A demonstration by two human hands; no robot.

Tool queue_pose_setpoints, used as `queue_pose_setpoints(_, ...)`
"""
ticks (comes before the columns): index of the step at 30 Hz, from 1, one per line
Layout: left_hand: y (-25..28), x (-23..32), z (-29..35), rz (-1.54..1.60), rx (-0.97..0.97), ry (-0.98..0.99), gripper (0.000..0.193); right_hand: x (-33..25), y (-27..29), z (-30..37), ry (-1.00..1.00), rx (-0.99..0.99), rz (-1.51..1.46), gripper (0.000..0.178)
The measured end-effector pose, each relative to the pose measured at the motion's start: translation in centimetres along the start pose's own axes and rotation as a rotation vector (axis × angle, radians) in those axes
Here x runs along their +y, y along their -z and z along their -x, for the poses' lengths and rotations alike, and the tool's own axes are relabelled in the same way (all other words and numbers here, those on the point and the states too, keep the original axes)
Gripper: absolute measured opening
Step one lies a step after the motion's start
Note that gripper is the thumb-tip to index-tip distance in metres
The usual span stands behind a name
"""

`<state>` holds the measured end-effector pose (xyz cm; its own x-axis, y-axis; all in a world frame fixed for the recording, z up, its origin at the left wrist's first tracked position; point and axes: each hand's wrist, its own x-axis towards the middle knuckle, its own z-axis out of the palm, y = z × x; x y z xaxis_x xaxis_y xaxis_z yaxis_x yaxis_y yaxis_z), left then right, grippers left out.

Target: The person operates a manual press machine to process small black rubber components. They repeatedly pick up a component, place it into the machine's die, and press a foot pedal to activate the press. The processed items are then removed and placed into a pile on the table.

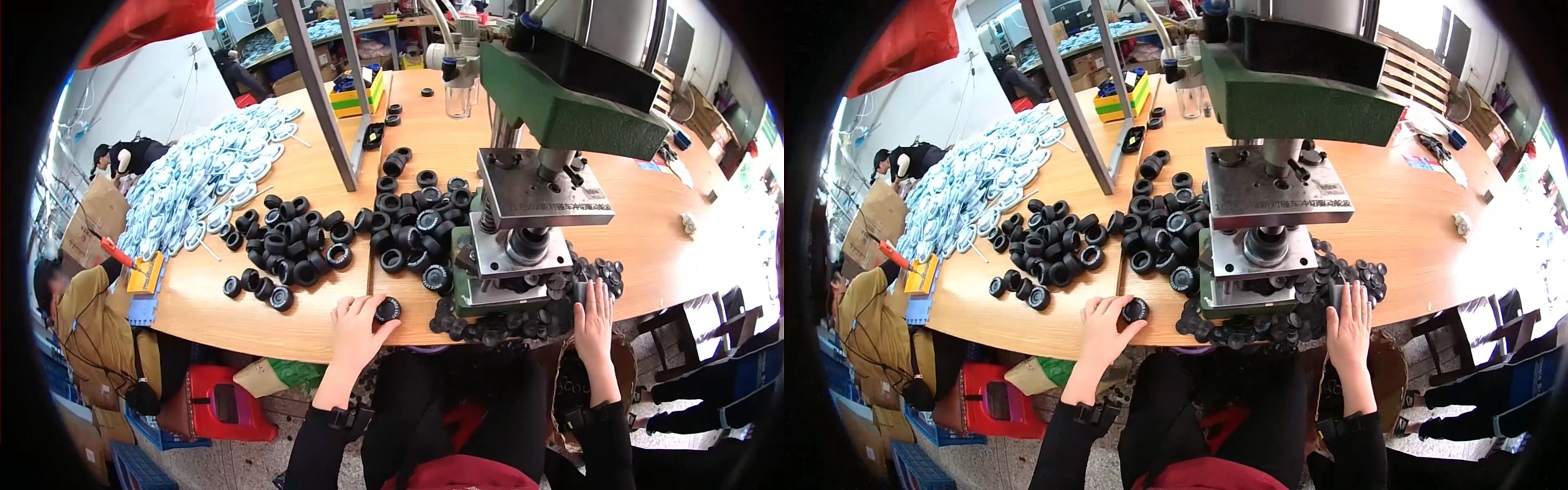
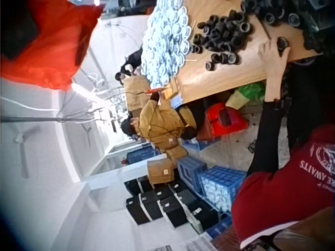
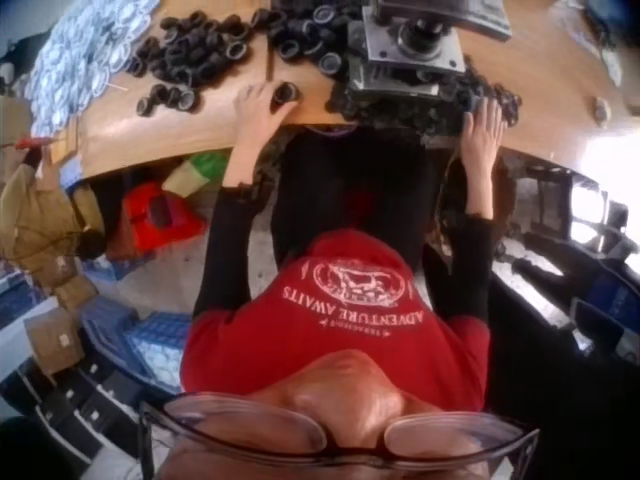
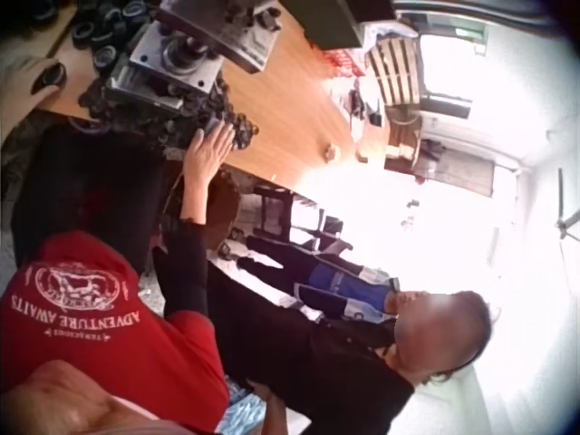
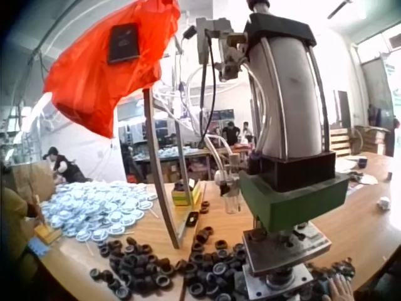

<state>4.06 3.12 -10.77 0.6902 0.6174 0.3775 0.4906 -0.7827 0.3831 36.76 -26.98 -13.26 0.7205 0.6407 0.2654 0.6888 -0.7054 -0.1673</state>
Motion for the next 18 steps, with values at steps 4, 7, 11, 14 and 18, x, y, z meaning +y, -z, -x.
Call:
queue_pose_setpoints(4, 0.3, 0.0, 0.3, 0.041, 0.004, -0.016, 0.050, 0.1, 0.5, -0.7, 0.019, -0.020, -0.046, 0.059)
queue_pose_setpoints(7, 0.3, 0.5, 0.3, 0.015, 0.000, -0.056, 0.052, 0.2, 0.7, -0.7, 0.016, 0.025, -0.014, 0.059)
queue_pose_setpoints(11, 0.2, 0.5, 0.3, 0.008, -0.020, -0.029, 0.055, -0.5, 0.9, -0.5, -0.012, 0.064, -0.038, 0.058)
queue_pose_setpoints(14, -0.5, 0.1, 0.6, 0.045, -0.013, -0.004, 0.053, -0.6, 0.4, -0.3, 0.008, 0.078, -0.003, 0.060)
queue_pose_setpoints(18, -0.4, 0.5, 0.3, -0.013, -0.023, -0.019, 0.053, -1.0, 0.4, -0.4, -0.011, 0.087, 0.016, 0.062)
